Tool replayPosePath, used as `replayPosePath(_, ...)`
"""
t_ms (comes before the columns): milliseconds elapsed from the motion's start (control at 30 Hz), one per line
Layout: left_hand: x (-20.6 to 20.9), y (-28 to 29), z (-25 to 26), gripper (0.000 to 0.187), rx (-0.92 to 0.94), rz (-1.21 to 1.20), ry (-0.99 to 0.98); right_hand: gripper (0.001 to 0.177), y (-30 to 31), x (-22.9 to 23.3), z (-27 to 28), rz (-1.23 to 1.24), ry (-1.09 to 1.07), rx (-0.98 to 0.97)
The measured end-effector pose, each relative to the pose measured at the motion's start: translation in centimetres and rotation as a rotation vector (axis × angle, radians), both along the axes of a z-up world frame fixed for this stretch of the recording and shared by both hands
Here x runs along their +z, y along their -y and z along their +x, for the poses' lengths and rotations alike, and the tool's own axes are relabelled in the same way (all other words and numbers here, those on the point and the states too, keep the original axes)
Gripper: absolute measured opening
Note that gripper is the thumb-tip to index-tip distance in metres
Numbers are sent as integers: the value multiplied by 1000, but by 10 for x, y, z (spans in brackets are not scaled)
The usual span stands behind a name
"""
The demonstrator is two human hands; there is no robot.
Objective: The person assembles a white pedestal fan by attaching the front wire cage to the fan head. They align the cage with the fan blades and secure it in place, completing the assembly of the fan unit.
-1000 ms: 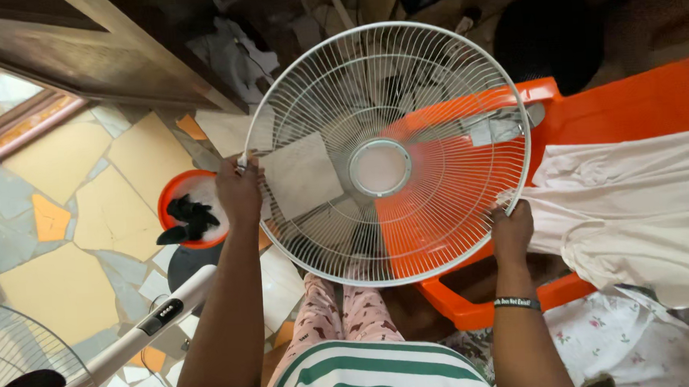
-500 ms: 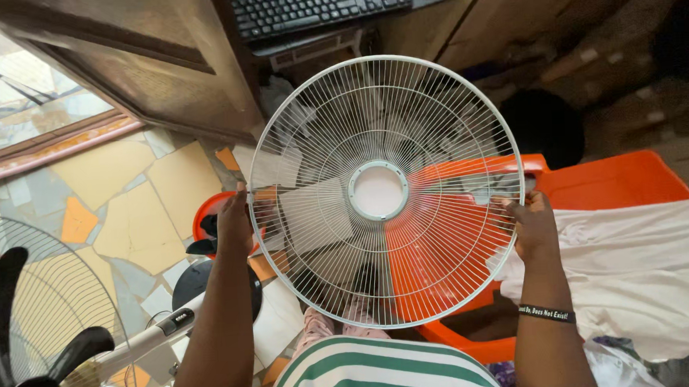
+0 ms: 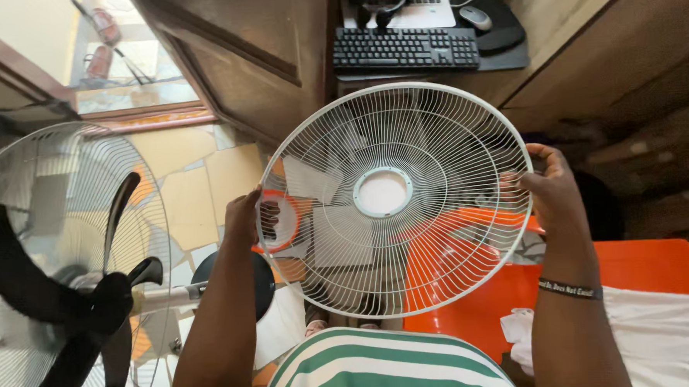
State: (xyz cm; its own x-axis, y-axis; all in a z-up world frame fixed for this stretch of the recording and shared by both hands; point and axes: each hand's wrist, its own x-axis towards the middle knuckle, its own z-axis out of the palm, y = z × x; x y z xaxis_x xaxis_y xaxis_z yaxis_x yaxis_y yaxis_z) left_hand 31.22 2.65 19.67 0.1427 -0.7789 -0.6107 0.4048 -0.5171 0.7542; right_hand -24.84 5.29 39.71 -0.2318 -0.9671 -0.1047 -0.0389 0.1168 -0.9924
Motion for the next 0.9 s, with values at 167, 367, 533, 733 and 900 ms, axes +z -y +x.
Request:
replayPosePath(167,19,-8,19,37,-65,43,26,58,8,42,17,-25,-27,112)
replayPosePath(367,-7,-14,18,25,-101,71,77,63,7,47,12,-111,-73,136)
replayPosePath(533,-26,-30,1,19,-143,132,44,62,-4,40,-7,-112,-134,124)
replayPosePath(733,-46,-49,-19,12,-184,145,146,65,-20,22,-20,-107,-143,104)
replayPosePath(900,-51,-55,-43,13,-137,187,274,62,-26,9,-22,-113,-147,69)
